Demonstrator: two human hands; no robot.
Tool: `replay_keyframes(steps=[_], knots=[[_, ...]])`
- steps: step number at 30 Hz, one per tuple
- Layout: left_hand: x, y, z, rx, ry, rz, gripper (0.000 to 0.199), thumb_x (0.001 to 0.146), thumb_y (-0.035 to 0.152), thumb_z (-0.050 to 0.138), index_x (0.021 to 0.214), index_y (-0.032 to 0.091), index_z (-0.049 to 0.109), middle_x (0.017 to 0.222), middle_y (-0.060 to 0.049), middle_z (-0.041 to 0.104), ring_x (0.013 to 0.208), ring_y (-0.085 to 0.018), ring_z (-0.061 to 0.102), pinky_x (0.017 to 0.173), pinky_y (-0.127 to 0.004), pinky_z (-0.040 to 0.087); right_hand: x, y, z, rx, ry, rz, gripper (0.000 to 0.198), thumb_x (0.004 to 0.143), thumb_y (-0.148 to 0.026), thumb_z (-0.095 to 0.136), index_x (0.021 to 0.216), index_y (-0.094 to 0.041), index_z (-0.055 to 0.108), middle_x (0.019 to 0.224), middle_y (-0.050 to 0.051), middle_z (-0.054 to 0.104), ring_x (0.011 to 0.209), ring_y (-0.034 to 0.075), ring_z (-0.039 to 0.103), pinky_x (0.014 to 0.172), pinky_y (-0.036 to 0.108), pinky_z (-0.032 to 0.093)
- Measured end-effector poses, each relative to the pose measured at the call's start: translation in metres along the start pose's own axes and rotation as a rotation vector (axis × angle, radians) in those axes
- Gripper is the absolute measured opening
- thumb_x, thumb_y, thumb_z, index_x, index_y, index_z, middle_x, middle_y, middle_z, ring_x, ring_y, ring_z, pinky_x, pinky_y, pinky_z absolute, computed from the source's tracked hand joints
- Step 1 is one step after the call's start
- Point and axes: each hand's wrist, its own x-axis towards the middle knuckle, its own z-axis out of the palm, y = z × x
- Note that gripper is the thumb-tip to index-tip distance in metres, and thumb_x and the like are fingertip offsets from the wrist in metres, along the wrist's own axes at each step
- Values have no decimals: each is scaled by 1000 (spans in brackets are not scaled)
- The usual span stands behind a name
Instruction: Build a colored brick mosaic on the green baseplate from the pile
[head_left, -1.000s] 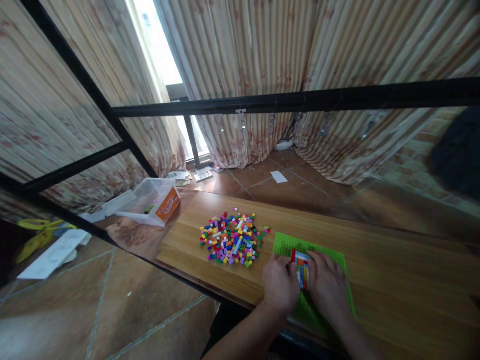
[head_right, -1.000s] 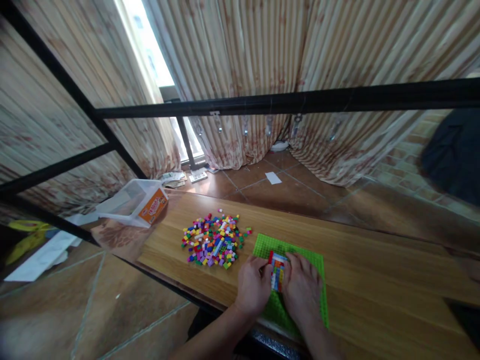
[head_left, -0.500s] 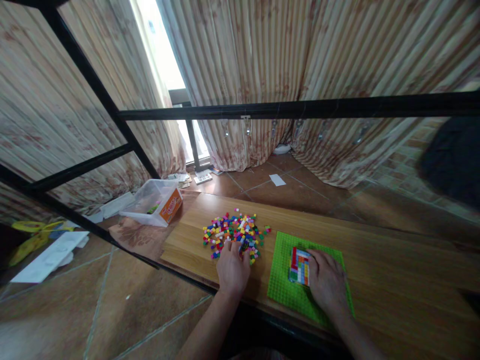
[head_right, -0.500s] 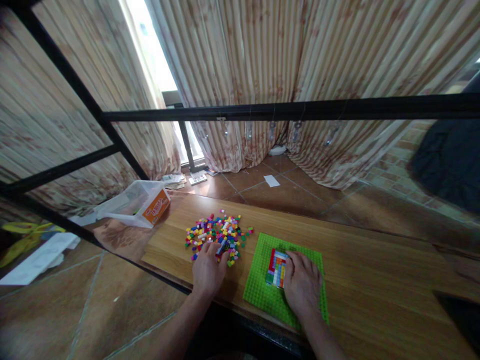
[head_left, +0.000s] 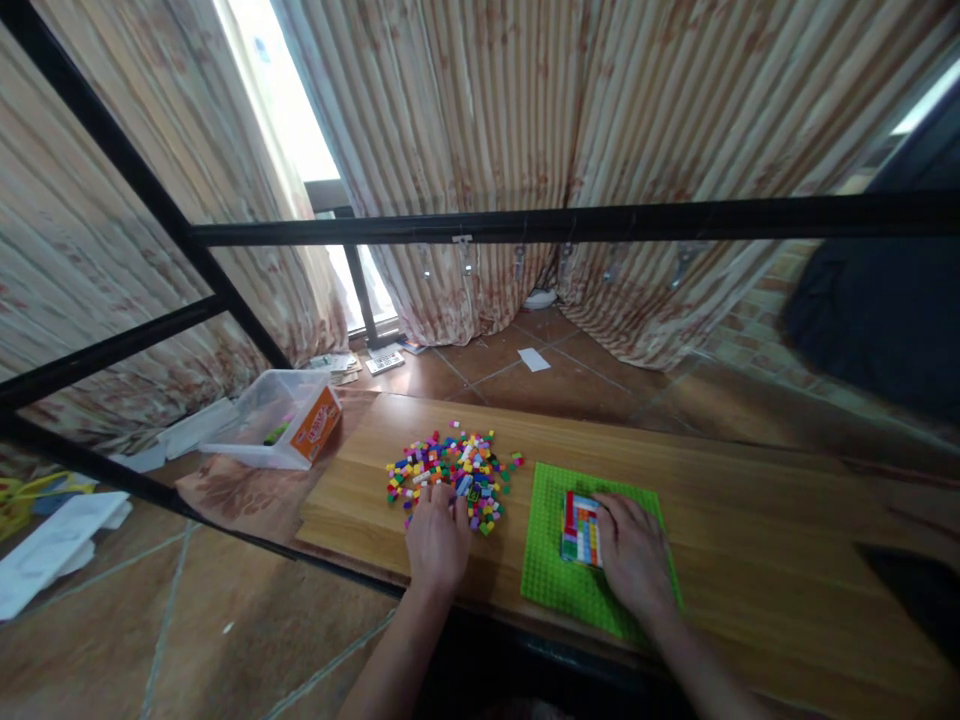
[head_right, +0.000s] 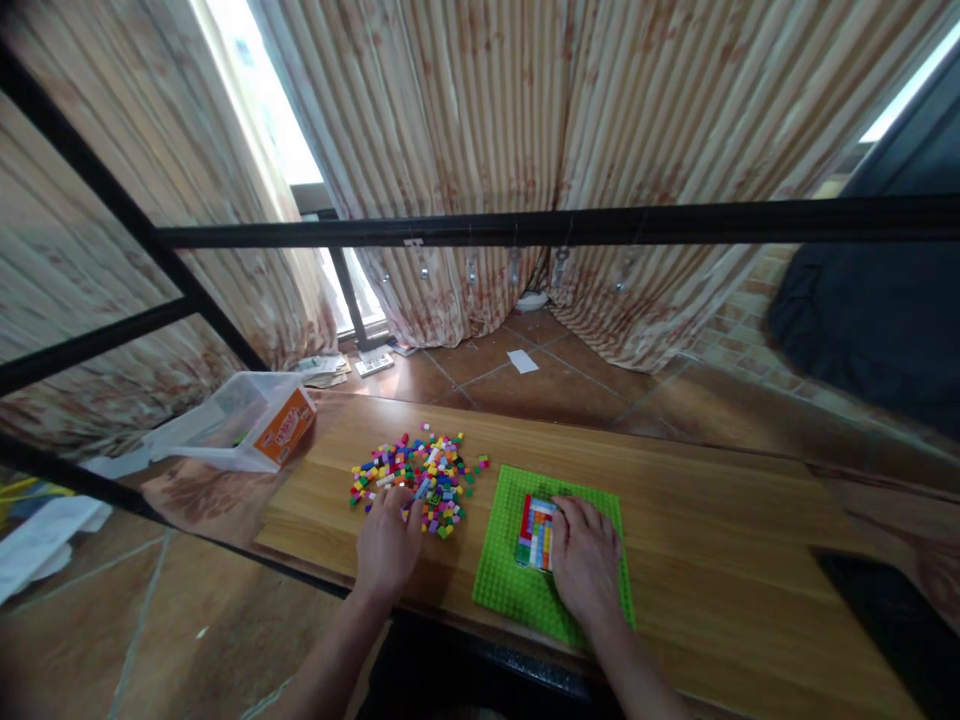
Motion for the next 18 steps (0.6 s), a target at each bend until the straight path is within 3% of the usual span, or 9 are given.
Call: replay_keyframes(steps=[2,6,10,14,18], knots=[[-7,7,-3,-266,-89,-22,15,86,29,50,83,18,58,81,-4,60,72,-16,57,64,-26,40,0,-3,-10,57,16,-3,39,93,-37,33,113,-19,62,114,10,61,107,26,53,95,49,40],[-37,31,1,-879,-490,-195,29,84,44,52,78,16,57,65,2,55,49,-8,42,48,-21,31,-17,-22,-43,228,80,-49,35,93,-38,40,116,-21,60,119,9,59,114,24,51,101,46,38],[-67,60,10,-1254,-757,-463,34,72,47,69,77,15,60,64,3,55,46,-4,39,46,-19,27,-44,-48,-70,458,-208,-42,40,88,-38,52,127,-31,51,130,3,55,122,21,48,100,39,42],[-76,76,17,-1464,-951,-676,34,64,41,79,77,12,64,63,3,53,53,-5,43,55,-20,35,-55,-53,-75,562,-312,63,47,83,-37,60,129,-33,51,129,3,55,120,22,51,100,40,43],[-76,77,23,-1476,-1017,-718,33,63,38,80,72,11,64,62,2,51,52,-4,42,52,-19,31,-53,-44,-76,613,-323,108,49,80,-34,63,127,-34,53,125,2,58,116,22,54,99,42,43]])
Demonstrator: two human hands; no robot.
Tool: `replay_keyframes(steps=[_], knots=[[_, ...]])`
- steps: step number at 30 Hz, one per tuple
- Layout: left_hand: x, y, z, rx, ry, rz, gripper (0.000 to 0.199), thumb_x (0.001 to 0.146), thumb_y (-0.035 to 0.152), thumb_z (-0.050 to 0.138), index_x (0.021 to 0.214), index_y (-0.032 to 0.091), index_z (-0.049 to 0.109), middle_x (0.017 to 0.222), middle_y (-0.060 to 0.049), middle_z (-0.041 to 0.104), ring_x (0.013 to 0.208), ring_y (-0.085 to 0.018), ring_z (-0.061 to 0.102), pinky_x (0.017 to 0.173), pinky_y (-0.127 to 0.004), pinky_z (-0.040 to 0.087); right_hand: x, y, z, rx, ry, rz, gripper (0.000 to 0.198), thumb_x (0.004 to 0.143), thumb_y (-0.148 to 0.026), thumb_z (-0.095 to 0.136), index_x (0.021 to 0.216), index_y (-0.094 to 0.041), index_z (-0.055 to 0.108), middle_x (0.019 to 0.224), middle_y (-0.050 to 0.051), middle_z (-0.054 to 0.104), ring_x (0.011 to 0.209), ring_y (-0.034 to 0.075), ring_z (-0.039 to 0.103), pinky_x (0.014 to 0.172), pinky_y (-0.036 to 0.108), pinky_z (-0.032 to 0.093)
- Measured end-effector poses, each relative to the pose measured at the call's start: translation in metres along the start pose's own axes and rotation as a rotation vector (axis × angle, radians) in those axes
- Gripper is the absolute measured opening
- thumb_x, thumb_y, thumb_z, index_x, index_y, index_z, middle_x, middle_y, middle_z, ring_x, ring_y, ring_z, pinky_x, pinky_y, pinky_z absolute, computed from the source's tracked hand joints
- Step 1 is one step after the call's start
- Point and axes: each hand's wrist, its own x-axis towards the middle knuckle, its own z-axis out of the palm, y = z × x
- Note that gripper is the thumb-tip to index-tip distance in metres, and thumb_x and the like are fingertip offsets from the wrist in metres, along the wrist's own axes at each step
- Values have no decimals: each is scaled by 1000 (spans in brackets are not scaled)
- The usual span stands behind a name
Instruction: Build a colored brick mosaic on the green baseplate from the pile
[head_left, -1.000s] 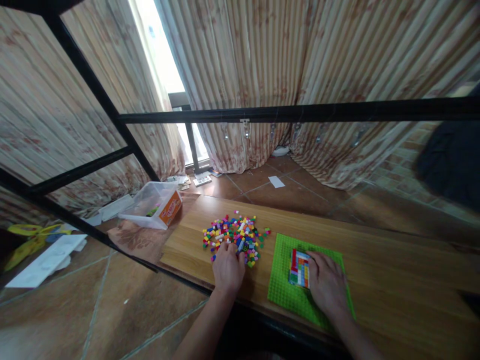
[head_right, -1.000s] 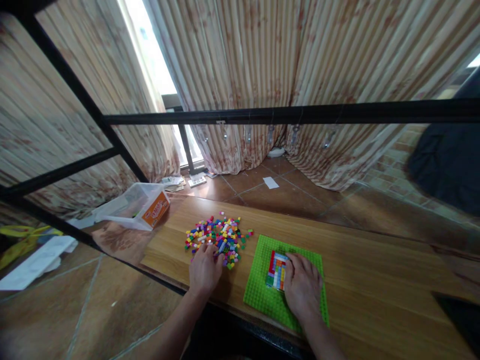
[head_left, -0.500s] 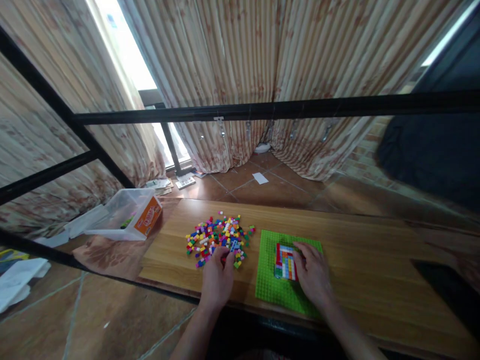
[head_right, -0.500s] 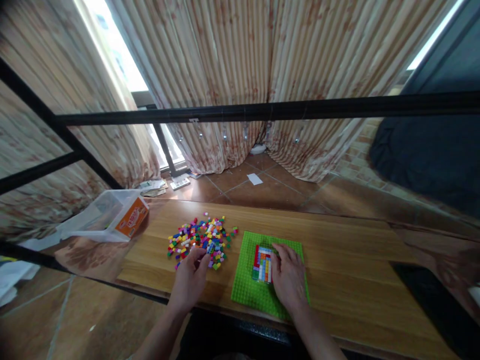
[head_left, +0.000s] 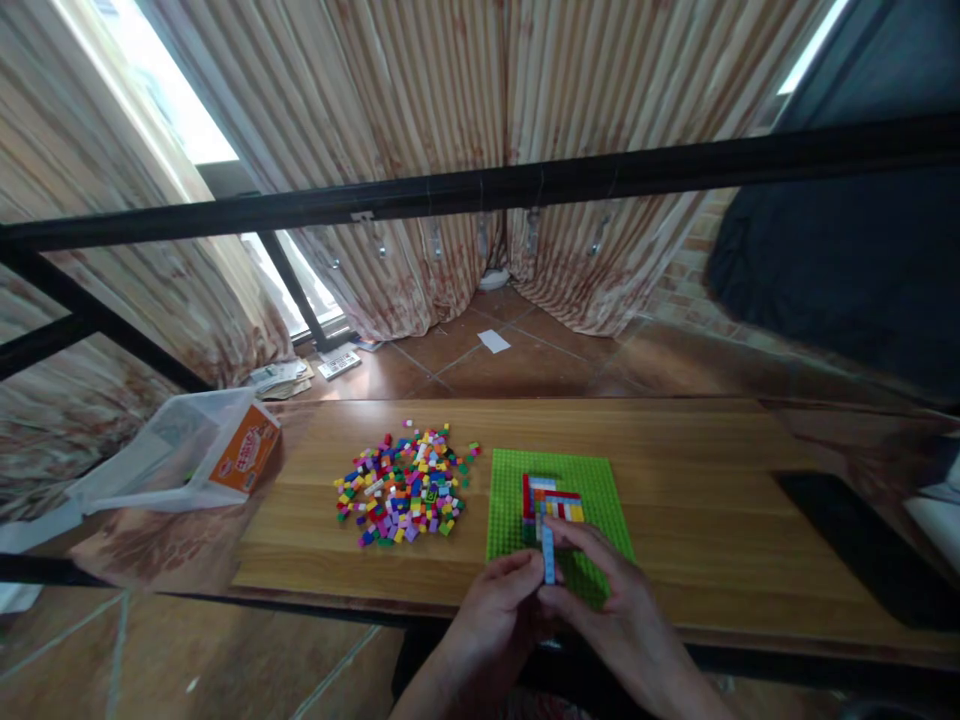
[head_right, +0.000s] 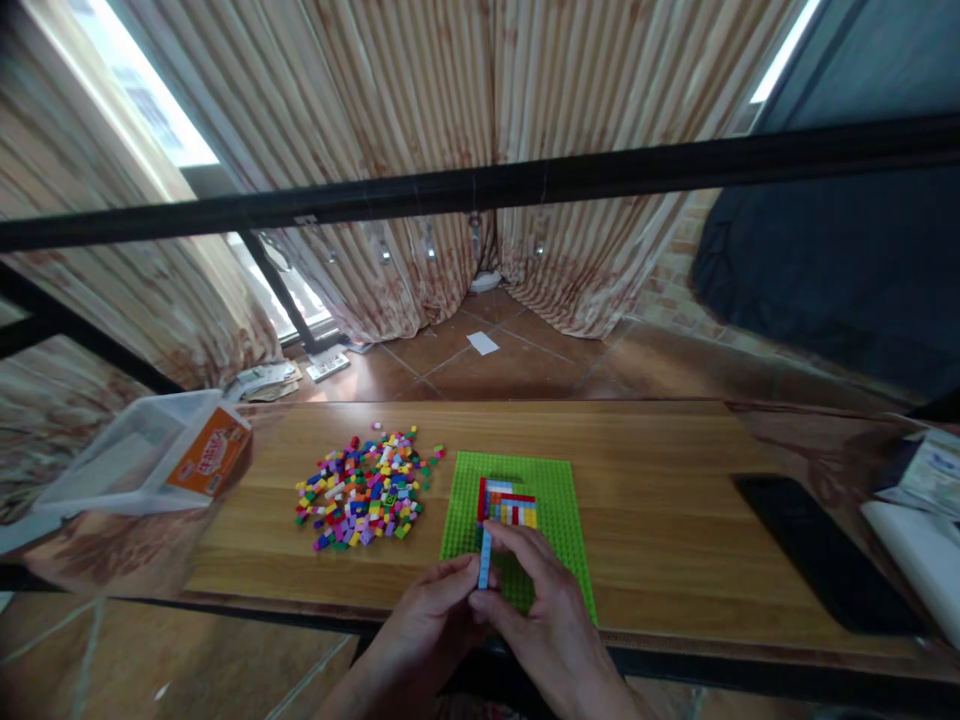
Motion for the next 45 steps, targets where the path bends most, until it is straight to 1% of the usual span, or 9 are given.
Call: replay_keyframes(steps=[6,8,10,12,14,18,28,33,45], knots=[[13,-4,-4,94,-77,-28,38,64,48,76,75,13,63,54,5,42,47,-5,38,48,-21,25,8,6,-13,-16,-34,-27,45,80,-38,65,123,-33,55,126,3,55,118,21,51,101,40,42],[18,0,-7,236,1,50,41,66,53,73,79,15,64,52,5,43,46,-6,37,46,-21,23,20,14,-17,-84,5,-77,42,79,-40,65,120,-31,58,127,4,54,120,23,49,101,41,41],[24,8,-11,423,155,222,43,68,54,69,87,15,66,59,3,51,48,-7,38,47,-22,24,37,23,-20,-169,59,-122,40,79,-42,66,117,-29,61,126,6,53,119,24,49,101,44,41],[31,19,-16,572,298,401,42,71,50,65,94,15,67,72,0,59,52,-7,41,49,-22,28,55,32,-20,-254,88,-154,40,78,-42,67,115,-28,64,127,7,52,120,26,47,102,46,39],[41,29,-19,657,360,477,39,74,45,62,98,15,67,74,-1,59,54,-8,42,50,-22,31,70,38,-18,-323,79,-172,42,75,-44,70,114,-28,66,129,8,52,121,28,45,102,48,38],[61,43,-20,761,348,483,35,77,38,57,100,13,68,61,2,54,53,-9,43,51,-22,35,84,42,-11,-397,43,-157,45,71,-47,72,112,-30,68,133,7,50,123,29,43,102,49,37],[84,52,-14,830,191,433,31,78,35,57,96,14,69,58,2,56,54,-10,47,53,-21,39,89,46,-12,-423,-30,-135,46,71,-45,73,115,-32,67,126,6,57,119,29,46,100,49,37],[94,55,-14,887,126,458,26,77,34,58,85,13,70,69,-2,63,63,-12,53,56,-21,41,91,44,-10,-422,-35,-133,47,70,-42,74,116,-32,66,124,6,57,118,29,47,99,48,37],[97,59,-12,748,73,318,28,66,38,70,78,13,65,60,3,57,51,-7,44,50,-21,36,98,36,-12,-380,-129,-128,41,69,-37,74,109,-29,68,107,4,65,103,26,56,92,44,41]])
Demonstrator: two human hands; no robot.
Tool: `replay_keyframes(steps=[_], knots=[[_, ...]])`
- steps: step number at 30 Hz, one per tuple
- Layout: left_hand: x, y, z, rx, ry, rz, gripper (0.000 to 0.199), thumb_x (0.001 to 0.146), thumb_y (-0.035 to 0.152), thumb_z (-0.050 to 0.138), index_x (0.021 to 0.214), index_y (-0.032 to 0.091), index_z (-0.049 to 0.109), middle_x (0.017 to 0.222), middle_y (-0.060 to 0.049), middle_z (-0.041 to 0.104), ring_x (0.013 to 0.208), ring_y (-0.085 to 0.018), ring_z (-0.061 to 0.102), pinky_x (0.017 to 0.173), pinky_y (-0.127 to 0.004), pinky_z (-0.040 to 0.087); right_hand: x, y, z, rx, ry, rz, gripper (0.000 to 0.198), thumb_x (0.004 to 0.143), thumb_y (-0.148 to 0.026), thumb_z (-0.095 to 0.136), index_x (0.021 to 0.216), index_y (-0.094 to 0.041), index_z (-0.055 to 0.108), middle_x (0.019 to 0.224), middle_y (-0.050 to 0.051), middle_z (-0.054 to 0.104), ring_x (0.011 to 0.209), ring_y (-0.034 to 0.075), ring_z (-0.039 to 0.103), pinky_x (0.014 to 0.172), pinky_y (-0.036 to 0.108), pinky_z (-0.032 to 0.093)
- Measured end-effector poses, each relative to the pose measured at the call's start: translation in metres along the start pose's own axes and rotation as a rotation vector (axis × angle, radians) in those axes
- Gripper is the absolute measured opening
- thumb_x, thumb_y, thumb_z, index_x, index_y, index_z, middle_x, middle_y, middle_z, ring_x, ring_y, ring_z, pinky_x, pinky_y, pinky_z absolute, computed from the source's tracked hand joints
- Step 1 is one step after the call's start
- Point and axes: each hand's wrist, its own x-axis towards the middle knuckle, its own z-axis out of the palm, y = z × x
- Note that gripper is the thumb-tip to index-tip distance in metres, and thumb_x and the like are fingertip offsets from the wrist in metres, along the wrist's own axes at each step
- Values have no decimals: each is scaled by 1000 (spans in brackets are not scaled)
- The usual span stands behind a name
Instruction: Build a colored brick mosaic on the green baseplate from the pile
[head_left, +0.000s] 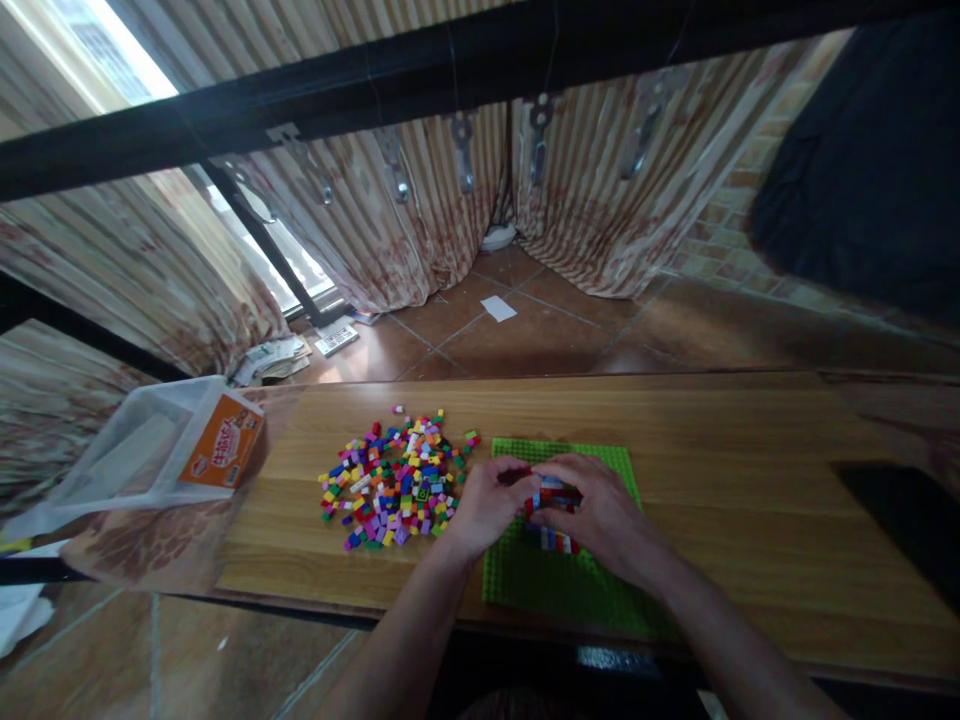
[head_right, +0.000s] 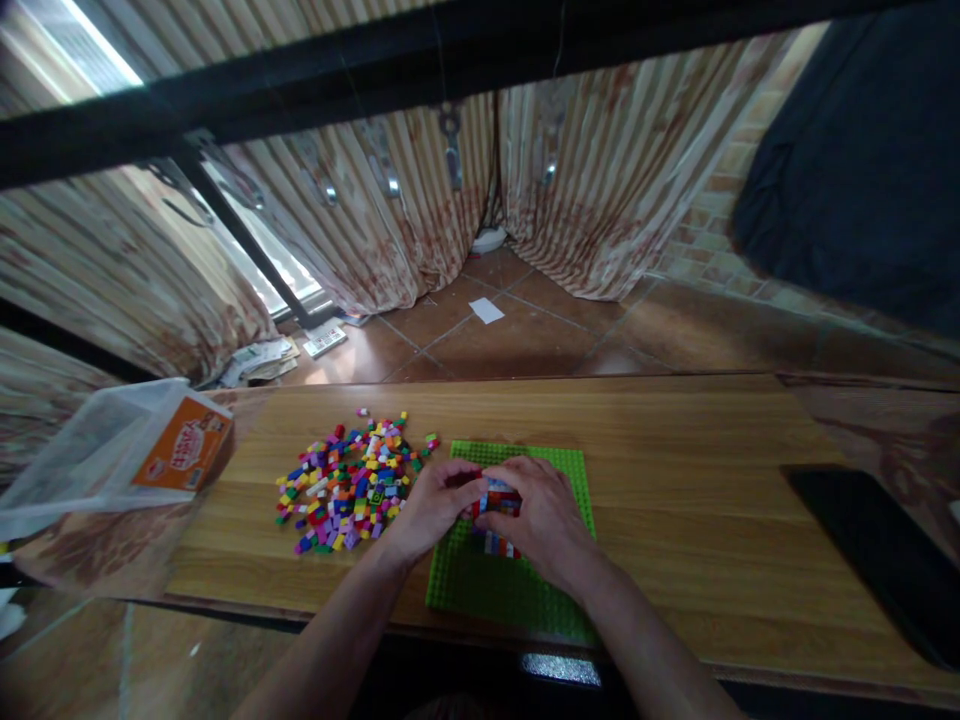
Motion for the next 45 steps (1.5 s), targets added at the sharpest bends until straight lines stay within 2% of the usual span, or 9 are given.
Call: replay_keyframes(steps=[8,13,16,20,23,28,35,40,45], knots=[[5,-8,5,272,99,99,15,72,24,59,82,14,65,68,0,63,61,-12,53,57,-22,40,7,1,-2,-18,-54,28,36,66,-35,75,101,-30,69,103,3,67,98,25,59,88,42,42],[2,-7,7,429,131,175,15,76,22,55,83,15,66,69,-1,64,64,-13,55,58,-23,41,3,2,2,-26,-31,16,40,71,-38,70,109,-27,66,105,5,67,101,25,58,89,43,42],[-1,-3,9,493,166,193,17,77,20,53,86,15,67,73,-2,65,66,-13,57,61,-24,43,-5,4,9,-54,39,37,46,73,-42,69,115,-24,64,110,7,65,106,27,56,93,46,41],[-12,0,19,558,283,237,19,77,16,52,89,16,67,85,-6,66,79,-17,59,76,-31,46,-22,7,19,-36,210,50,54,75,-44,65,123,-21,57,121,10,59,115,28,52,98,48,40],[-16,3,30,690,351,300,23,78,12,47,91,16,67,97,-10,63,93,-21,56,87,-35,44,-35,9,21,5,306,33,47,83,-42,55,124,-20,54,125,11,56,118,27,50,101,48,40],[0,17,49,1092,258,382,27,82,16,43,95,13,66,102,-14,61,99,-25,52,89,-39,42,-36,16,17,92,333,9,36,89,-33,40,119,-19,55,122,11,58,114,24,54,100,47,42],[24,20,58,1202,173,404,31,81,27,45,96,8,65,101,-19,61,99,-30,51,90,-48,39,-17,41,30,194,435,148,40,89,-36,36,117,-16,57,117,14,64,106,28,61,94,49,46],[28,13,56,1282,101,338,37,79,31,45,100,6,63,104,-19,58,99,-30,49,86,-45,40,-16,42,47,216,452,235,44,89,-41,33,115,-15,59,117,15,64,103,29,61,91,49,47],[29,12,57,1309,97,305,38,81,32,42,101,8,63,107,-17,57,98,-28,47,87,-43,40,-16,40,47,218,449,294,46,86,-45,33,109,-16,61,114,13,64,102,27,61,92,44,47]])
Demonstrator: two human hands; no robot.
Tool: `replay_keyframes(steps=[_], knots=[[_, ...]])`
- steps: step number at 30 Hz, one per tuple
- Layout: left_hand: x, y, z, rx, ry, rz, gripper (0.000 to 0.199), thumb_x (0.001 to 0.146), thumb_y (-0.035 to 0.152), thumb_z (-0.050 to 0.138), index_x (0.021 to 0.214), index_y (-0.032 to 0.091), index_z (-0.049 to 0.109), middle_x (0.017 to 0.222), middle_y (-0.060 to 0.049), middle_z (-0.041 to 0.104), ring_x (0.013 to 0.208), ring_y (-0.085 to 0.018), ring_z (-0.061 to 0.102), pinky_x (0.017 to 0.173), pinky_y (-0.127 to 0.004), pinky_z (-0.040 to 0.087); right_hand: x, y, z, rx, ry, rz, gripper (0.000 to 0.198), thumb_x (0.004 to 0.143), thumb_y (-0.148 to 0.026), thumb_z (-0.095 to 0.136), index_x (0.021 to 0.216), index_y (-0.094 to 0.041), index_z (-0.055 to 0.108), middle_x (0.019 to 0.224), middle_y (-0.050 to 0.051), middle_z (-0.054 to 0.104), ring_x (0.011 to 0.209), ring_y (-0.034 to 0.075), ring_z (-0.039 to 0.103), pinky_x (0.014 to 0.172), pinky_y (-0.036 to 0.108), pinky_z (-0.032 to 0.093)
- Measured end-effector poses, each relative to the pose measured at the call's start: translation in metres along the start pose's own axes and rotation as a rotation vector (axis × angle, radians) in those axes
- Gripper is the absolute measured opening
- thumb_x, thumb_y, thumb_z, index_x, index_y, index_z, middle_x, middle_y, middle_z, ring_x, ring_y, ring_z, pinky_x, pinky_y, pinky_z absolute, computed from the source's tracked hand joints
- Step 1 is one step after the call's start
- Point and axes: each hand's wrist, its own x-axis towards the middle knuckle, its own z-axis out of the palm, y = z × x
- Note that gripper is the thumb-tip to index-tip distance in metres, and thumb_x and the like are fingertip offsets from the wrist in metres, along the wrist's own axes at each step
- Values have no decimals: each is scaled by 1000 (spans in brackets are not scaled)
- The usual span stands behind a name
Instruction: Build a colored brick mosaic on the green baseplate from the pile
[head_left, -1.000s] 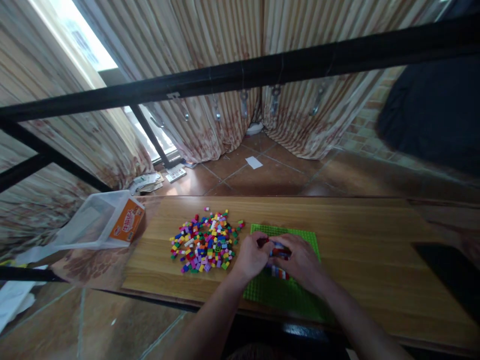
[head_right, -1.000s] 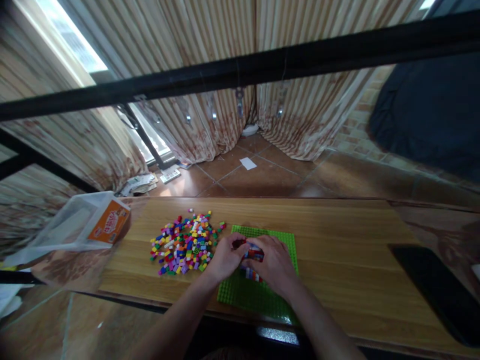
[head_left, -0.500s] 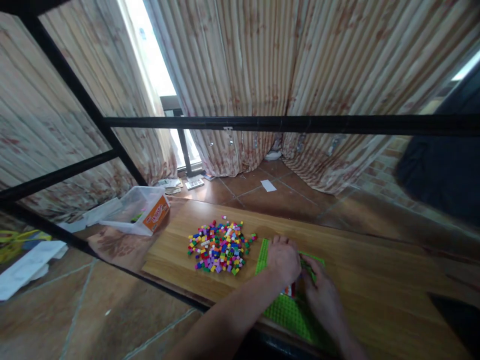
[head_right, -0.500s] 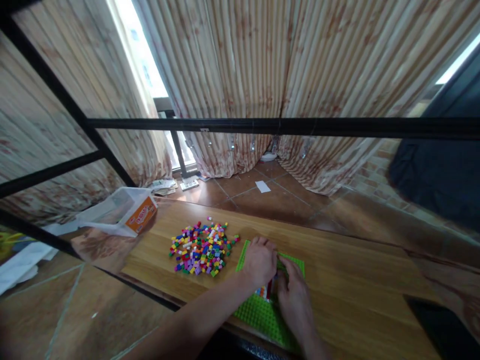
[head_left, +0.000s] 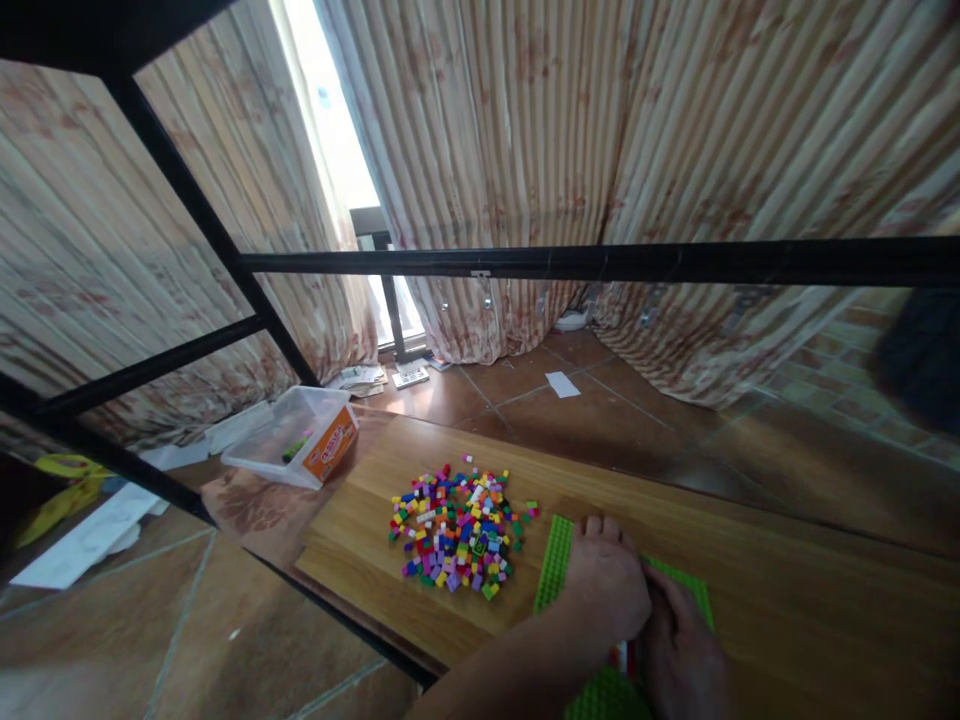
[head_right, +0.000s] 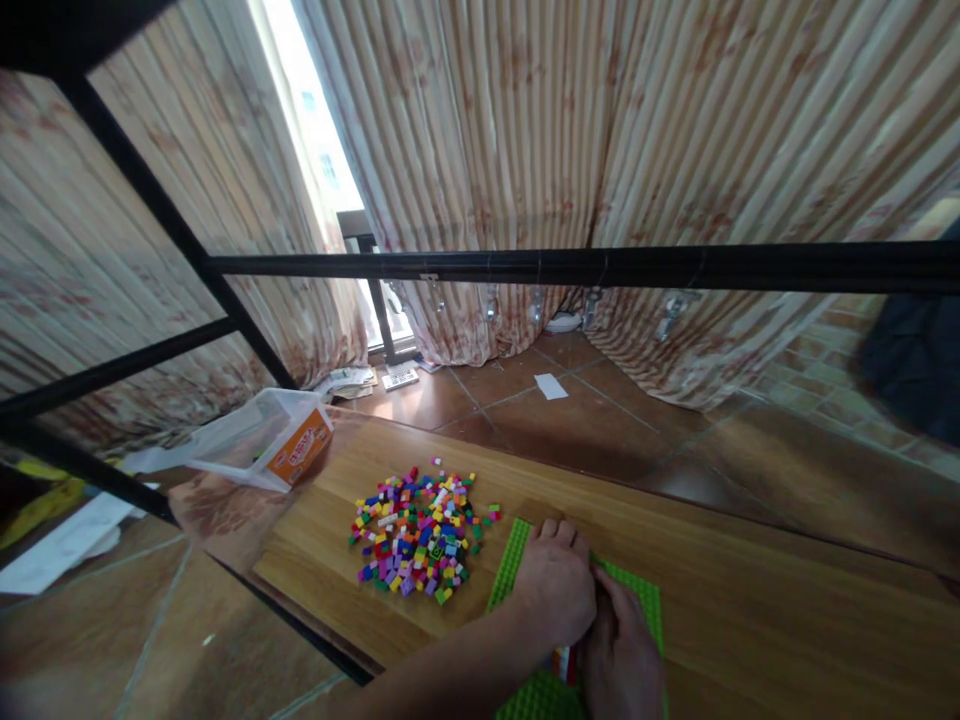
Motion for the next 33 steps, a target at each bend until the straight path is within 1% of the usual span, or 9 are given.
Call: replay_keyframes(steps=[9,16,19,21,24,27,29,31,33], knots=[[3,-1,0,-4,-17,-7,38,78,33,45,100,7,63,105,-17,58,98,-29,48,85,-44,43,2,-2,-2,-8,-5,15,46,84,-47,35,107,-17,62,113,12,66,101,27,61,90,42,47],[-3,-3,0,-72,162,51,30,77,28,49,94,9,64,96,-16,62,95,-27,53,85,-43,45,1,-2,-4,-10,23,-92,44,84,-45,36,102,-16,65,103,12,69,91,25,64,83,39,50],[-10,-3,-10,-87,222,82,28,81,26,46,100,12,62,99,-12,63,97,-25,53,89,-41,45,2,-1,-5,-10,29,-108,42,84,-44,39,99,-16,66,100,12,70,91,25,64,82,38,50],[-19,-12,-20,-112,320,94,29,83,23,44,104,15,62,100,-10,64,96,-23,55,88,-40,46,2,1,-4,-4,24,-117,42,83,-44,39,100,-16,66,104,12,69,95,26,63,87,40,48],[-39,-52,-40,-135,500,27,29,80,17,49,104,20,62,98,-6,66,94,-19,58,89,-34,47,4,3,-4,17,33,-120,42,84,-44,39,101,-17,66,109,12,67,102,26,61,92,42,45],[-70,-124,-62,-116,577,-146,32,80,12,44,105,19,62,102,-6,66,98,-19,59,92,-34,47,6,6,-6,22,25,-97,41,83,-44,39,100,-18,67,110,11,67,104,26,60,94,42,45],[-95,-180,-75,-98,630,-299,31,83,13,38,104,15,61,101,-11,66,96,-22,60,88,-38,49,8,7,-9,27,2,-77,40,82,-44,41,99,-19,67,108,10,68,102,26,61,93,42,45],[-118,-229,-81,-71,672,-429,33,86,16,35,104,11,61,101,-16,65,97,-26,60,88,-45,49,11,5,-13,24,-17,-42,39,81,-45,43,97,-20,68,104,9,70,98,25,63,89,41,47],[-136,-266,-81,-48,687,-496,33,87,19,34,105,12,60,104,-16,64,101,-27,60,94,-46,46,14,-2,-15,-4,-13,-11,38,79,-46,46,94,-20,69,99,9,71,92,26,65,84,40,50]])
